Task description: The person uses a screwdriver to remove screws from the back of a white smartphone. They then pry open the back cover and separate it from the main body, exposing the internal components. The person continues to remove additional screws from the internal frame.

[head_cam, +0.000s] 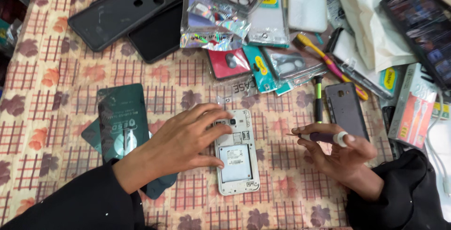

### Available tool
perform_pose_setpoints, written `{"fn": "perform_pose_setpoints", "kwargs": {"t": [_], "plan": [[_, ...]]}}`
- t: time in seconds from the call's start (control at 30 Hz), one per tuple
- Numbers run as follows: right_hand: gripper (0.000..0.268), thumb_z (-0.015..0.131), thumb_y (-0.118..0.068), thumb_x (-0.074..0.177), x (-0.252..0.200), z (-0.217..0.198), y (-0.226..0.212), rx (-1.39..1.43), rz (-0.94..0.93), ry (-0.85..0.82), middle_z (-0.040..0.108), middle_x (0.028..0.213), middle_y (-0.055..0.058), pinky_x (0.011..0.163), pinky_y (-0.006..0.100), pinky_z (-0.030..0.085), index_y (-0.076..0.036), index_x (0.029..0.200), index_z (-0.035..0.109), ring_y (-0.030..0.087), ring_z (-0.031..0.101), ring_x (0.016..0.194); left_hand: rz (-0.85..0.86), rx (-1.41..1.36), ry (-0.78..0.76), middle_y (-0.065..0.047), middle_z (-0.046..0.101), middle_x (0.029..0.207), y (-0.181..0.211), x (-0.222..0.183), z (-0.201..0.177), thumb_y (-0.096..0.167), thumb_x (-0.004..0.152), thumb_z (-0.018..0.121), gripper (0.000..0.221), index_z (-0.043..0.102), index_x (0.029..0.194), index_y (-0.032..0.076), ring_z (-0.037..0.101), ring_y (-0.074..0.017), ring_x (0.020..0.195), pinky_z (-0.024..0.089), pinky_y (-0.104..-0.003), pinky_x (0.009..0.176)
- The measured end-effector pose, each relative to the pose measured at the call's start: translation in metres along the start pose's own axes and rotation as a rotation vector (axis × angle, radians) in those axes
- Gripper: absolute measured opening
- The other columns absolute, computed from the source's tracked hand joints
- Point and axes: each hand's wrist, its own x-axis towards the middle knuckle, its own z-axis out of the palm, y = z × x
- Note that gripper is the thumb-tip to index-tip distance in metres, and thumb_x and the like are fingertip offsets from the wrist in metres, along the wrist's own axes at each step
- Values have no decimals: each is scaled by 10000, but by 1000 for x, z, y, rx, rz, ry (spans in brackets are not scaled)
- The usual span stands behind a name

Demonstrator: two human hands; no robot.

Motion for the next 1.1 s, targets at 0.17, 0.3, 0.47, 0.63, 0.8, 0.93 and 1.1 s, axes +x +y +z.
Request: {"fn": "perform_pose_setpoints", "kwargs": {"t": [0.17, 0.3, 0.47, 0.63, 0.8, 0.93, 1.1], "plan": [[350, 520, -13, 896, -6, -23, 21, 502, 108, -174, 655, 1238, 320, 699, 354, 602, 117, 1219, 560, 335, 733, 1013, 27, -70, -73, -99, 499, 1468, 8, -6, 17, 566, 712, 815, 699, 675, 1222, 109, 338, -354, 1450, 394, -590, 1034], [418, 521, -150, 928, -15, -26, 29, 577, -9, -146, 623, 1268, 347, 812, 435, 566, 118, 1248, 552, 388, 698, 1079, 10, -6, -92, -135, 482, 1472, 15, -8, 28, 632, 687, 797, 863, 633, 1306, 53, 346, -342, 1420, 411, -597, 955], [542, 523, -321, 968, -35, 1, 26, 413, -86, -337, 583, 1306, 381, 952, 538, 520, 120, 1284, 542, 454, 655, 1161, -31, -4, -103, -144, 461, 1499, 15, -11, 31, 639, 701, 797, 880, 623, 1329, 48, 349, -329, 1419, 407, -596, 922], [688, 525, -492, 1008, -42, 36, -7, 300, 43, -660, 543, 1343, 415, 1092, 640, 474, 121, 1319, 532, 520, 611, 1243, -72, -22, -66, -140, 456, 1502, 18, -12, 35, 629, 656, 837, 894, 622, 1308, 57, 331, -331, 1428, 379, -636, 930], [847, 558, -529, 985, -45, 61, -36, 297, 221, -764, 494, 1468, 425, 1150, 562, 458, 218, 1382, 517, 515, 583, 1344, -145, -71, -53, -98, 458, 1520, 21, -14, 39, 609, 609, 856, 895, 623, 1308, 100, 330, -276, 1455, 380, -578, 924], [831, 561, -536, 987, -40, 79, -34, 219, 120, -770, 501, 1441, 410, 1106, 538, 515, 197, 1377, 533, 485, 657, 1263, -167, -76, -48, -97, 453, 1518, 24, -14, 40, 610, 580, 869, 917, 622, 1304, 104, 323, -269, 1452, 372, -573, 918], [811, 537, -551, 955, -35, 83, -39, 148, 76, -742, 544, 1360, 410, 824, 444, 607, 180, 1306, 561, 365, 752, 907, -165, -68, -55, -105, 447, 1524, 24, -15, 41, 606, 592, 866, 911, 621, 1304, 95, 319, -267, 1459, 372, -576, 921]]}}
